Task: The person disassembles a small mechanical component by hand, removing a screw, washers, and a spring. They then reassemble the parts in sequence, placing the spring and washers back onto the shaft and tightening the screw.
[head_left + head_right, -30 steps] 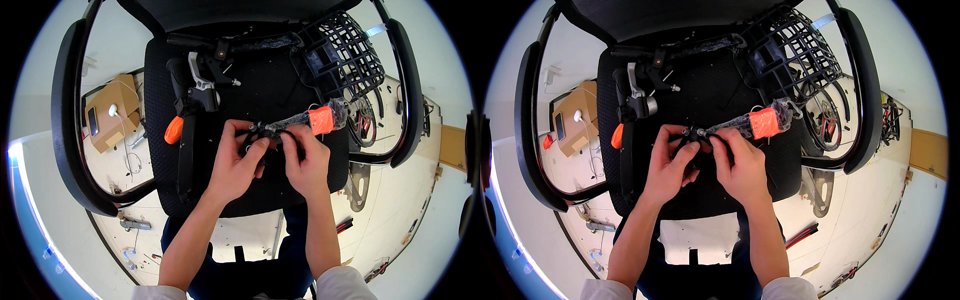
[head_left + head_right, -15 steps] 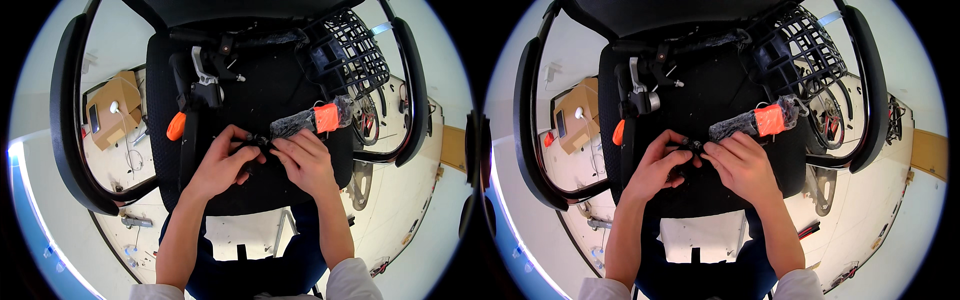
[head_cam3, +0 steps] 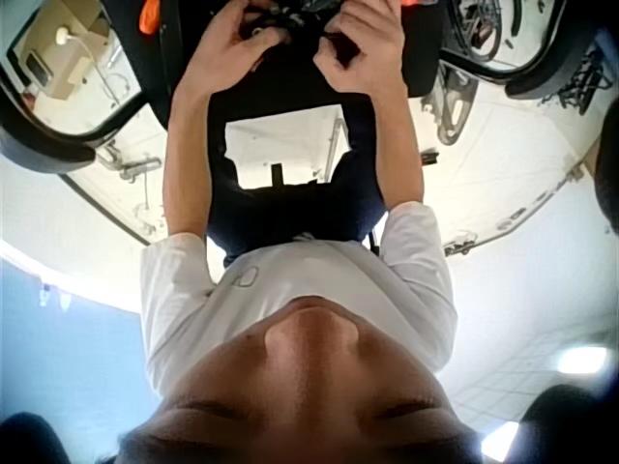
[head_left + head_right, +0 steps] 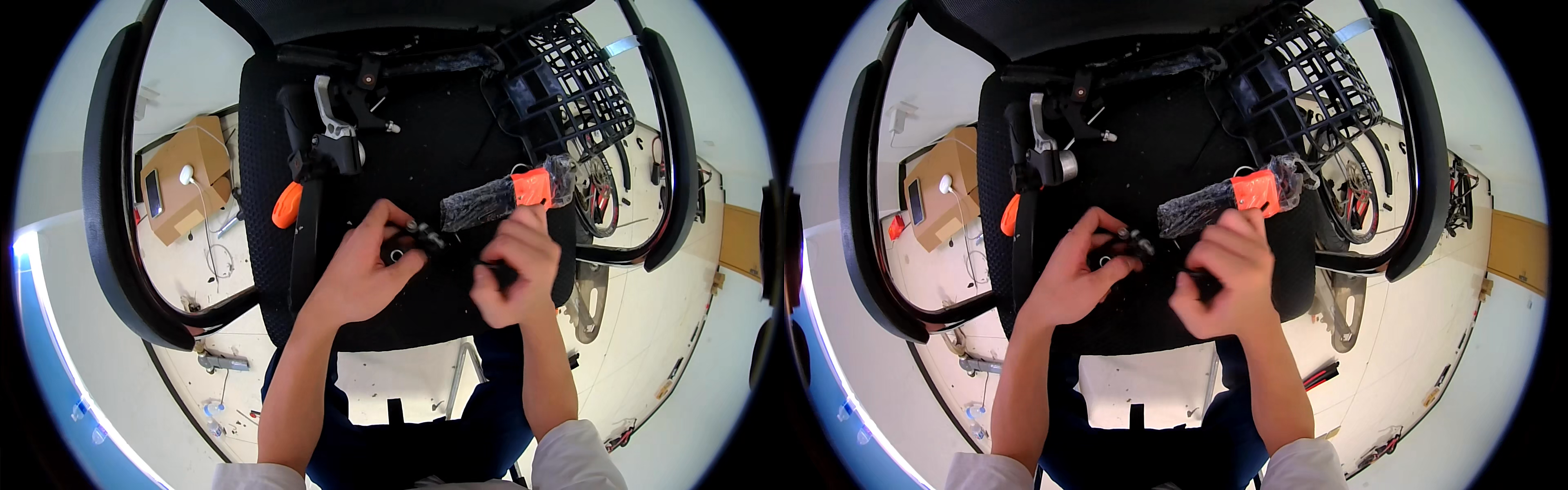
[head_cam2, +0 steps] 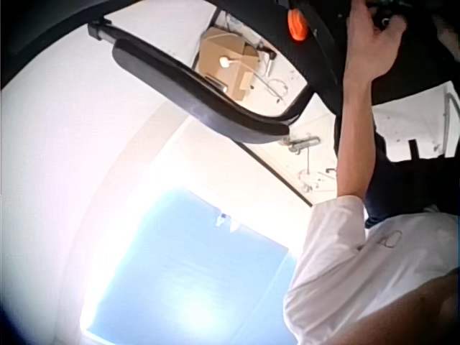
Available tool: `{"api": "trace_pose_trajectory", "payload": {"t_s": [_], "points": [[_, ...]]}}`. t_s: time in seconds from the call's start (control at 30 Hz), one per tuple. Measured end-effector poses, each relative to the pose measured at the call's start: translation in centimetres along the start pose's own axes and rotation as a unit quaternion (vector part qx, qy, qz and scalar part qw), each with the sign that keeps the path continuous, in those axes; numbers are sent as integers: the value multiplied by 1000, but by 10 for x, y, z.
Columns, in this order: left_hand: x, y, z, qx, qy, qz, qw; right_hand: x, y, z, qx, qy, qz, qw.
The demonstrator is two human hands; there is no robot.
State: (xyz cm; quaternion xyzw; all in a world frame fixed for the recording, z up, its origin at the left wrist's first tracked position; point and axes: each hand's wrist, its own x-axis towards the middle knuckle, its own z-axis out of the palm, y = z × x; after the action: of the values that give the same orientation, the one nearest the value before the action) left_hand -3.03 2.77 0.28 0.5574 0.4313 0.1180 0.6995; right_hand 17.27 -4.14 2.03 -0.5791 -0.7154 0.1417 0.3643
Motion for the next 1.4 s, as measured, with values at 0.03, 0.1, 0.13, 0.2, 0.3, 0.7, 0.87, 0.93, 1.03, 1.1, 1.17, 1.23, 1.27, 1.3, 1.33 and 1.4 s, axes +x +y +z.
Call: {"api": "trace_pose_trajectory", "payload": {"t_s": [0.03, 0.1, 0.13, 0.2, 0.3, 0.7, 0.87, 0.93, 1.03, 1.1, 1.17, 1.23, 1.27, 1.3, 1.33, 1.4], "points": [[1, -2, 2, 34, 33, 34, 998, -3, 3, -2, 91, 43, 53, 993], [1, -2, 6, 63, 66, 84, 992, -9, 2, -1, 181, 64, 217, 957], [-1, 1, 8, 57, 67, 99, 991, -8, -3, 2, 235, 58, 306, 921], [-3, 4, 11, 59, 78, 139, 985, -8, -9, 9, 201, -19, 283, 938], [-4, 5, 14, 88, 103, 194, 972, -7, -14, 14, 291, -49, 341, 892], [3, 0, 20, 100, 127, 208, 965, -9, -8, 20, 107, 6, 235, 966], [6, 3, 21, 21, 126, 166, 978, 3, -19, 23, 197, 58, 258, 944], [7, 0, 18, 26, 123, 178, 976, 7, -22, 21, 252, 39, 304, 918], [7, 1, 15, 43, 121, 195, 972, -1, -6, 31, 274, 22, 295, 915], [6, 0, 14, 29, 131, 201, 970, -1, -6, 32, 269, 21, 291, 918], [7, -7, 12, -12, 152, 202, 967, 2, -11, 29, 272, 15, 319, 908], [4, -2, 9, -77, 149, 154, 974, 2, -8, 30, 298, 51, 327, 895], [1, 2, 7, -109, 147, 130, 975, 2, -6, 31, 310, 68, 332, 888], [-4, 9, 0, -192, 92, 98, 972, 3, -2, 32, 308, 66, 328, 891], [-3, 8, 0, -157, 99, 99, 978, 4, -1, 33, 271, 57, 325, 904], [0, 6, 3, -88, 111, 99, 985, 8, -4, 33, 196, 39, 319, 926]]}}
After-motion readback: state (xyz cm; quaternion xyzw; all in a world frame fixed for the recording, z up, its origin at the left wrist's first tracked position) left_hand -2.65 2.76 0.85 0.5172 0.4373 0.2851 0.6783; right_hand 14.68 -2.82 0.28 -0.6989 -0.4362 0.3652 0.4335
